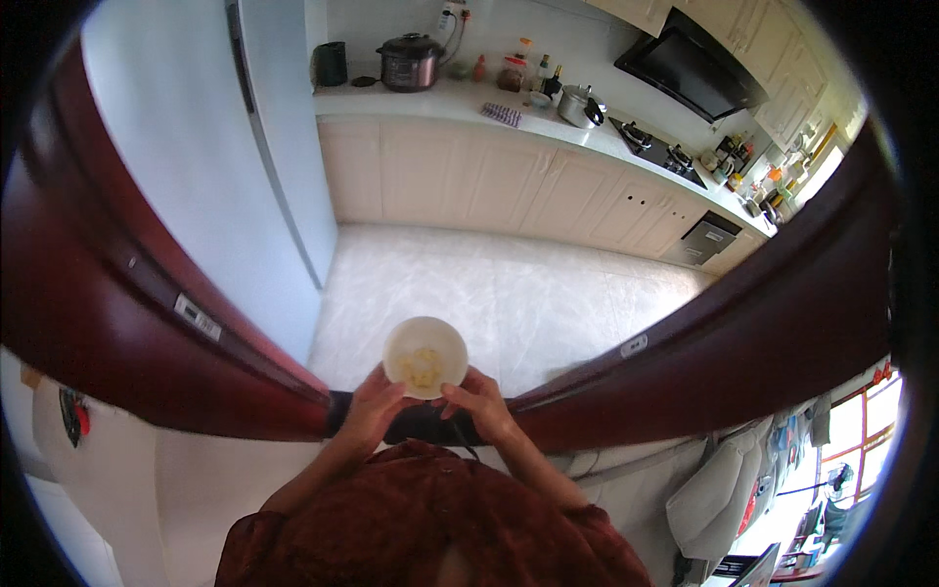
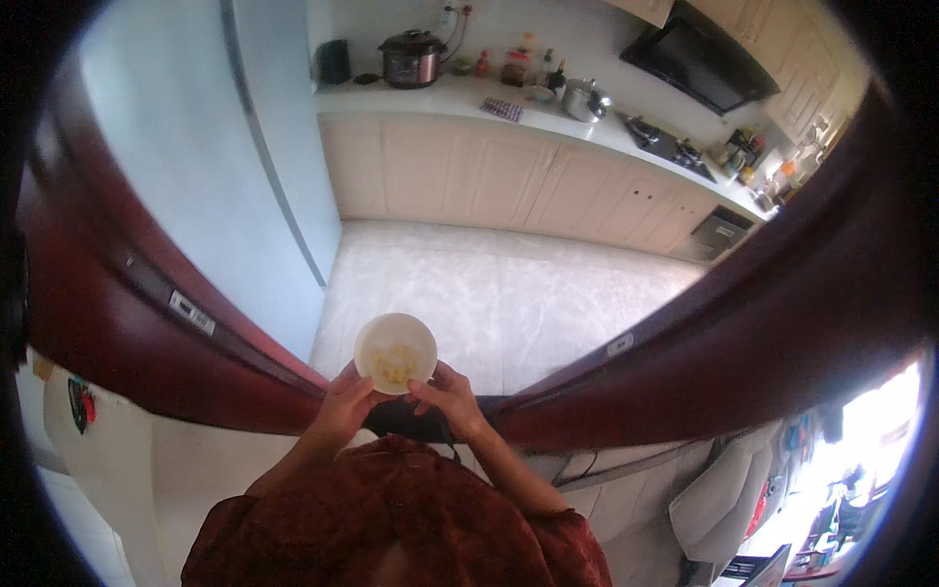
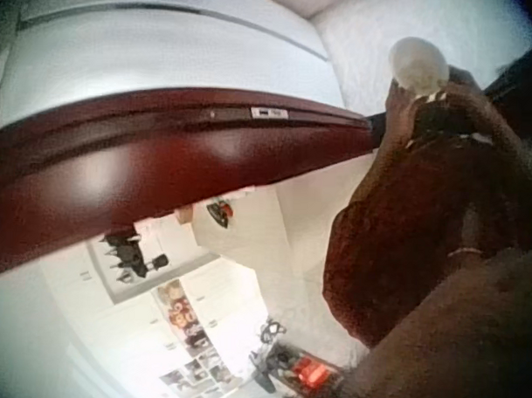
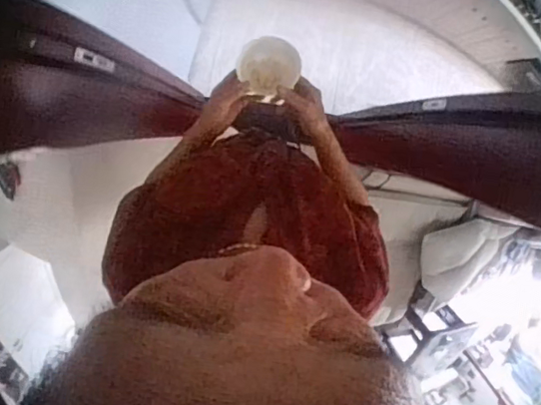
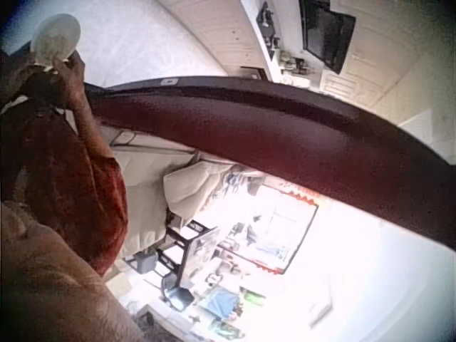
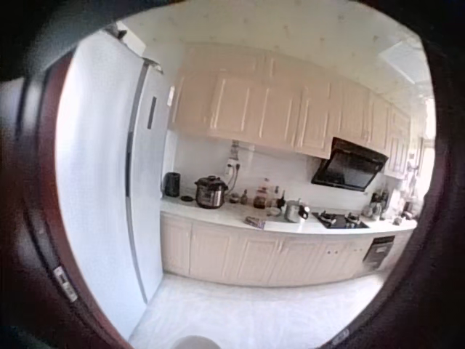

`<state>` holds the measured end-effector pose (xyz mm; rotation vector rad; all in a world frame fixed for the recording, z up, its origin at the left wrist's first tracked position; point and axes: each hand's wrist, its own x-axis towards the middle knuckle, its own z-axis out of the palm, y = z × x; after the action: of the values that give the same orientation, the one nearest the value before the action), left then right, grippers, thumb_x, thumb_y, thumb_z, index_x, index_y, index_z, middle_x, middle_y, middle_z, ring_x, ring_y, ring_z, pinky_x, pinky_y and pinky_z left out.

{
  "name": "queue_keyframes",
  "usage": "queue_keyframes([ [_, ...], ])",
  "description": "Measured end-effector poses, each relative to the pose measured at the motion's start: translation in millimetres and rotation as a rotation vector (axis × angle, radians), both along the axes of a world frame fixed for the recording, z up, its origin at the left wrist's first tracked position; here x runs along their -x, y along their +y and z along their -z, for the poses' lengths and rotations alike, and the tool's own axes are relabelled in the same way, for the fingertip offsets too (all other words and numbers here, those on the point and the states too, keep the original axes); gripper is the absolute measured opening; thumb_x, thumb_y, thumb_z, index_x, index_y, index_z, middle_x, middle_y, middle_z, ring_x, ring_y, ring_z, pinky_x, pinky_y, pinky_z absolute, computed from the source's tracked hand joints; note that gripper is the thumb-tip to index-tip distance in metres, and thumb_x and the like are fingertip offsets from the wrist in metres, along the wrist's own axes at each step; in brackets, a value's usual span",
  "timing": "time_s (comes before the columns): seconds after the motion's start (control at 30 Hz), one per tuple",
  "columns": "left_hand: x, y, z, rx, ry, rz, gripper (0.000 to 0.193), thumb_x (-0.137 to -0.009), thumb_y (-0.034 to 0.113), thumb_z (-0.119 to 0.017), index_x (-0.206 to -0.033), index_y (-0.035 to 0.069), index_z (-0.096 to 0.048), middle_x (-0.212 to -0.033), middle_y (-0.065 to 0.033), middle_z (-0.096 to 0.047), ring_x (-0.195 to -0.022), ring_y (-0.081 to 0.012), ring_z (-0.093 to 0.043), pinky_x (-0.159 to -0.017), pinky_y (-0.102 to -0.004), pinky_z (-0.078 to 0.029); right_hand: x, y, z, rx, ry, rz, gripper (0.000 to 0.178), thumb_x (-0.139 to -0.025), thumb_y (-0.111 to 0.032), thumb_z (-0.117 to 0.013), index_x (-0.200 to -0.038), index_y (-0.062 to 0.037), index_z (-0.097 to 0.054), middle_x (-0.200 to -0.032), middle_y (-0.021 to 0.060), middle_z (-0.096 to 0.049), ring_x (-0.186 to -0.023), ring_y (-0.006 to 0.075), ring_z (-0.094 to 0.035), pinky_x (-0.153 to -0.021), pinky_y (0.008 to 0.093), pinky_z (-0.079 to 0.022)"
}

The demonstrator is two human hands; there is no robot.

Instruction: The person carries a bowl of garlic into a kitchen, wipes their hands with a cloth, and then tidies shoes by placing them into a cabinet and on the floor nearby.

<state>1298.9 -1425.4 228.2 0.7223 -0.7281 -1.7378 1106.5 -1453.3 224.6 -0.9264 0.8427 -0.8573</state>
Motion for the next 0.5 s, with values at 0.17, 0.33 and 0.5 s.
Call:
queue_keyframes([
  [0.17, 20, -90, 2, -0.042, -0.04, 0.057, 0.047, -0.091, 0.013, -0.049, -0.133, 0.0, -0.032, -0.124, -0.0127, -0.049, -0.113, -0.0218, -0.049, -0.094, -0.0367, -0.042, 20, -78, 3, 0.006, 0.04, 0.073, 0.036, -0.082, -0.016, -0.062, -0.11, 0.0049, -0.052, -0.096, 0.0137, -0.061, -0.081, 0.0203, -0.061, -0.06, 0.0288, -0.05],
  [0.33, 47, -198, 10, 0.033, -0.089, 0.196, 0.05, -0.091, 0.023, -0.049, -0.132, 0.0, -0.032, -0.123, -0.0131, -0.048, -0.111, -0.0238, -0.049, -0.094, -0.038, -0.04, 51, -160, 12, 0.022, 0.05, 0.19, 0.039, -0.081, -0.02, -0.064, -0.109, 0.004, -0.053, -0.093, 0.0126, -0.062, -0.081, 0.019, -0.06, -0.06, 0.0287, -0.049],
  [0.5, 78, -317, 2, 0.066, -0.064, 0.379, 0.056, -0.088, 0.026, -0.055, -0.132, 0.001, -0.032, -0.123, -0.0124, -0.048, -0.112, -0.0236, -0.048, -0.094, -0.0391, -0.041, 78, -244, 7, 0.055, -0.008, 0.358, 0.039, -0.081, -0.022, -0.067, -0.108, 0.0037, -0.054, -0.091, 0.0118, -0.062, -0.079, 0.0182, -0.06, -0.06, 0.0281, -0.05],
])
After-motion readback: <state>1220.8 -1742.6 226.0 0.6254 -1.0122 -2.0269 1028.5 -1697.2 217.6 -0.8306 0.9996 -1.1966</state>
